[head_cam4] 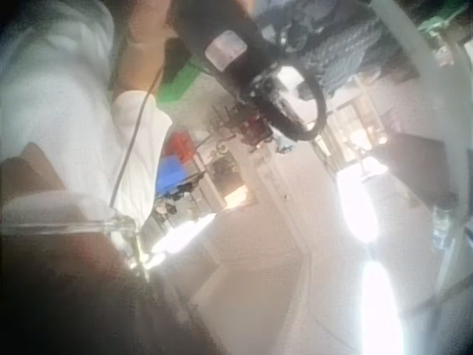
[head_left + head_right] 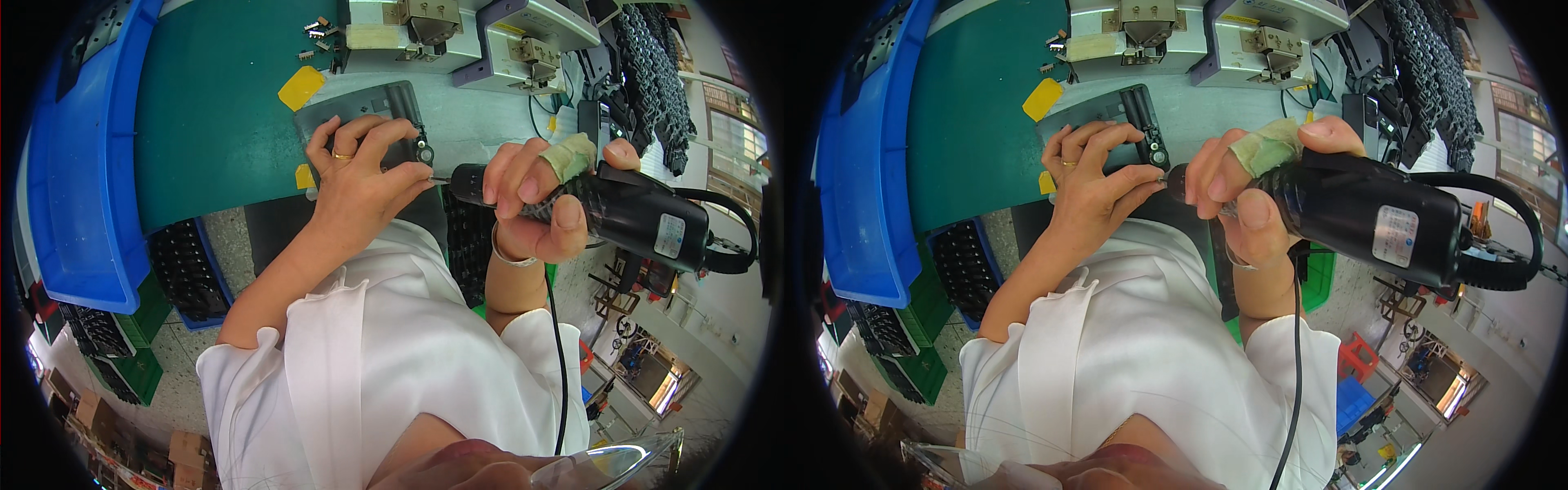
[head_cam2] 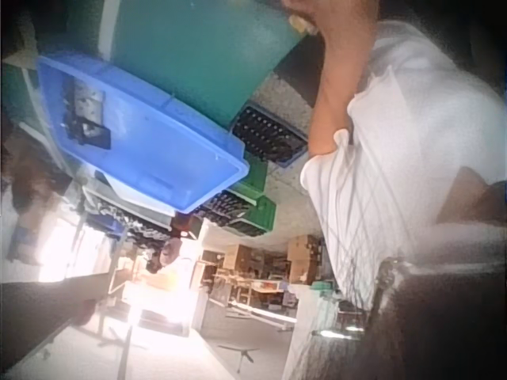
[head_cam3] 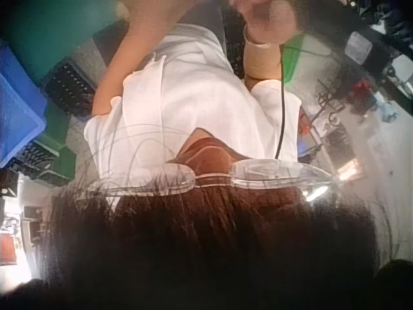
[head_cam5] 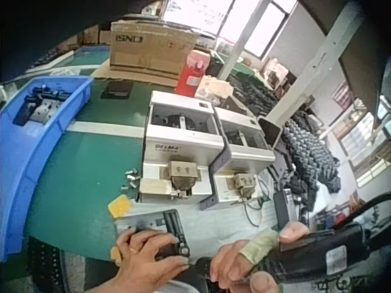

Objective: Assembling small electronic housing components using a precision electric screwdriver.

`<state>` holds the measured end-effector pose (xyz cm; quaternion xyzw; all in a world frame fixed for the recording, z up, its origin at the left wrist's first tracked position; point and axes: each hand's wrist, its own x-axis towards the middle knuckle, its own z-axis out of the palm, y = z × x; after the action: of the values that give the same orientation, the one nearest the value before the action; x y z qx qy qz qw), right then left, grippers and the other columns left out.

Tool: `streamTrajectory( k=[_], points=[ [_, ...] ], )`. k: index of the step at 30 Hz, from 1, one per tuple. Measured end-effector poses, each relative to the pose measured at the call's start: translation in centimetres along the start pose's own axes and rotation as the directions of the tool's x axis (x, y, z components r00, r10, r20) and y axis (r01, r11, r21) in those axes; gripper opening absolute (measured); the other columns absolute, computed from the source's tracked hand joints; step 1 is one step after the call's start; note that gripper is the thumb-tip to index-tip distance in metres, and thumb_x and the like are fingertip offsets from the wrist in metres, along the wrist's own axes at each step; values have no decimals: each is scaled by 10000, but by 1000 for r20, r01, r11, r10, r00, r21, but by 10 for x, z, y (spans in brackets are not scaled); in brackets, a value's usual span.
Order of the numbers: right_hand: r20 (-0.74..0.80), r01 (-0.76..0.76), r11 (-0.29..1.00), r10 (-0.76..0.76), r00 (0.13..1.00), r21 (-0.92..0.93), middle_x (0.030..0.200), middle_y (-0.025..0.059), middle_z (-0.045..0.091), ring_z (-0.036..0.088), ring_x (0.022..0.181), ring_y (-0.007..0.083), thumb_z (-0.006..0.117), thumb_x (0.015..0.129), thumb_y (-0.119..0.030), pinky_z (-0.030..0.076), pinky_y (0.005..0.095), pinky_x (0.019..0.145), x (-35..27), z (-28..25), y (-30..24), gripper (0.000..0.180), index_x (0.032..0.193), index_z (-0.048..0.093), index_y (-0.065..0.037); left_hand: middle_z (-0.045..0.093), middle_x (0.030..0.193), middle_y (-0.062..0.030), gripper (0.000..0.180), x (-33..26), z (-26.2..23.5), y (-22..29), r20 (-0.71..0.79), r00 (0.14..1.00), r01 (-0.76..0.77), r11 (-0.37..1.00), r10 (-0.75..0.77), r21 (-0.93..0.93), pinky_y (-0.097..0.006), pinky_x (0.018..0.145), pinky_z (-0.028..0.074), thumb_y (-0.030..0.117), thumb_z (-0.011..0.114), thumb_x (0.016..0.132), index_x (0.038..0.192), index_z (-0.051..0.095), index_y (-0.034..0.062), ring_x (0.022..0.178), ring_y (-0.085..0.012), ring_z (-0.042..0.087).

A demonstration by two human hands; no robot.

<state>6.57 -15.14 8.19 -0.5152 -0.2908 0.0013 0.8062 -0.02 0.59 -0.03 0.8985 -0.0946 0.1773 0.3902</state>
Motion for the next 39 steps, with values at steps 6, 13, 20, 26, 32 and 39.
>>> streamTrajectory(
  k=[6, 13, 20, 26, 32, 39],
  points=[
    [-70, 46, 996, -52, 996, -80, 652, 81, 539, 500, 447, 174, 688, 861, -165, 463, 316, 423, -1, -3, 15, 568, 1250, 283, -83, 511, 1217, 16, 310, 3, -3, 2, 42, 998, 40, 994, -44, 99, -486, 1010, 211, 239, 801, 675, 963, 688, 258, 1180, -235, 438],
    [-80, 42, 996, -48, 996, -78, 607, 66, 498, 496, 448, 168, 659, 860, -127, 471, 319, 443, 0, -3, 22, 540, 1240, 278, -82, 508, 1228, 8, 293, 2, -2, 0, 59, 997, 33, 990, -41, 140, -480, 1025, 194, 234, 788, 691, 966, 694, 269, 1198, -236, 428],
    [-44, 28, 997, -32, 999, -78, 585, 40, 451, 473, 442, 158, 672, 856, -130, 467, 316, 463, 2, -3, 25, 554, 1247, 280, -95, 511, 1227, 8, 269, 1, 0, -1, 60, 997, 37, 991, -45, 125, -483, 1030, 193, 229, 779, 705, 957, 697, 273, 1197, -238, 432],
    [59, 42, 982, -32, 998, -184, 682, 89, 548, 464, 438, 153, 638, 895, -201, 451, 341, 433, -3, -4, 33, 505, 1260, 294, -144, 513, 1223, 12, 270, 0, 1, -4, 56, 997, 50, 990, -58, 130, -482, 1035, 197, 225, 777, 699, 952, 699, 277, 1199, -236, 432],
    [75, 87, 956, -68, 995, -280, 660, 82, 533, 458, 436, 150, 630, 902, -183, 448, 325, 427, -2, 0, 35, 439, 1172, 286, -146, 514, 1222, 4, 292, 0, 2, -3, 43, 998, 41, 988, -48, 150, -483, 1039, 200, 238, 781, 687, 964, 699, 277, 1203, -237, 429],
    [-1, 186, 964, -189, 982, -189, 607, 63, 502, 515, 498, 160, 622, 857, -30, 506, 352, 511, -16, -3, 33, 487, 1158, 256, -145, 510, 1225, -15, 360, 0, 3, -1, 59, 998, -16, 985, 6, 172, -500, 1028, 230, 289, 798, 664, 1004, 685, 262, 1200, -248, 428]
  ],
)
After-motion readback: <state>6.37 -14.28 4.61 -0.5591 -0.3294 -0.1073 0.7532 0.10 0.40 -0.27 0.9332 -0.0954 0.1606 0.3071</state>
